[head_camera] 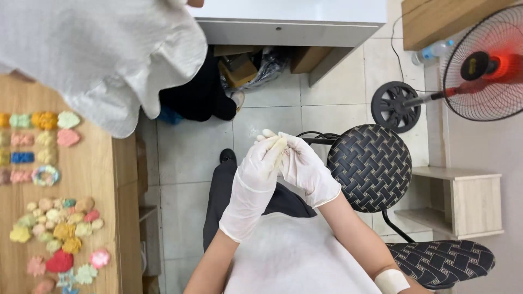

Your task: Organizing and arranging small decorative flower and animal-shaped candles on a table, including trimming some with scissors.

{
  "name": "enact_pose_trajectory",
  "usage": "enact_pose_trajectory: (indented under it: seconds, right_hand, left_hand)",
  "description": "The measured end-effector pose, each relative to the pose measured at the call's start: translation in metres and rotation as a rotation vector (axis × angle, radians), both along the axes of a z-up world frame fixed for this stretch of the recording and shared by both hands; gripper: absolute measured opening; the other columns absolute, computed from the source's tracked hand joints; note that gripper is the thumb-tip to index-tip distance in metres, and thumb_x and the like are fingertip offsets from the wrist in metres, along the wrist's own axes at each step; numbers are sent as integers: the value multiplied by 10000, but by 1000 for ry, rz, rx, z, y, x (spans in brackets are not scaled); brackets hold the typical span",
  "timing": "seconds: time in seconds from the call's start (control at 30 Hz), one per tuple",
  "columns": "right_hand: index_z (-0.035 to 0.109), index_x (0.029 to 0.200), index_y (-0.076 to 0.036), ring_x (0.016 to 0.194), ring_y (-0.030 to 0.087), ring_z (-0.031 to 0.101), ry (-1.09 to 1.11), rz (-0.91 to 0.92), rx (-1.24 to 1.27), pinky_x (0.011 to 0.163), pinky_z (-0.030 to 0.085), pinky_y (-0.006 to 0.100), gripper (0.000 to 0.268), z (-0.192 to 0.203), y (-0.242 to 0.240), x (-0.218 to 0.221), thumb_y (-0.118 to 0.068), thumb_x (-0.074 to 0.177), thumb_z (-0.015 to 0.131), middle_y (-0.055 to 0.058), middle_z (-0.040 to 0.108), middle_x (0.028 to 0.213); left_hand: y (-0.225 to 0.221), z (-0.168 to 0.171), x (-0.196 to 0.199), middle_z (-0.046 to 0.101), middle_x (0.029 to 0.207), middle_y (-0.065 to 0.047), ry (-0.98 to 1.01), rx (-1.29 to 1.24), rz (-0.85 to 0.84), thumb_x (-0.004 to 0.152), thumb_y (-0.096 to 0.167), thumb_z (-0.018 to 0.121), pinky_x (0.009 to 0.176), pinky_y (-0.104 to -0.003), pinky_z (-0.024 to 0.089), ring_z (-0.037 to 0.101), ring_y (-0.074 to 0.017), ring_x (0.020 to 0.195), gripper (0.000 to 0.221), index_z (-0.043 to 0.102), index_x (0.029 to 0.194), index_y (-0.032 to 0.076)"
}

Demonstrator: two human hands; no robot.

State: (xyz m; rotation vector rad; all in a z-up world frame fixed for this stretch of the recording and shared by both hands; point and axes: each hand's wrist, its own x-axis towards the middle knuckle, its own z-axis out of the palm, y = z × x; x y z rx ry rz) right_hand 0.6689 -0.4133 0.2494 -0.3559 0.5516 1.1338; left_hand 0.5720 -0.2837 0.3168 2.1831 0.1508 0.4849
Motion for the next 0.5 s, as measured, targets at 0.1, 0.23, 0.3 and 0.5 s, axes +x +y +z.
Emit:
enact_pose_trajectory:
  seconds: [0.1,0.23,0.3,0.5]
  right_hand:
    - [594,1332,63,1212,268,661,0,-99,101,1093,516,372,352,-8,-20,24,-179,1091,509,212,668,1323]
    - [615,1345,59,1167,261,667,-44,-213,61,1051,521,391,363,-28,-29,63,-177,1086,524,184,689,1267]
    - [621,1353,66,1156,267,668,-20,-275,132,1045,517,401,371,-35,-32,88,-171,1080,537,185,693,1247]
    - [634,1248,17,1215,302,656,97,-554,-199,1116,493,441,299,-52,-49,182,-107,993,538,155,700,1229]
  left_hand:
    - [-2,-4,37,693,1180,-95,-3,-35,-62,936,29,676,891,-379,560,672,-302,1071,305,669,1240,54]
    - [9,-13,91,694,1162,-85,-48,-108,-91,914,34,700,887,-356,561,688,-282,1055,287,687,1197,76]
    - [18,-20,117,697,1165,-82,-79,-106,-100,911,34,695,888,-351,561,690,-279,1046,277,685,1185,78]
    - [46,-49,181,716,1096,-58,102,-185,-217,895,57,698,817,-344,573,707,-257,976,247,712,1138,100]
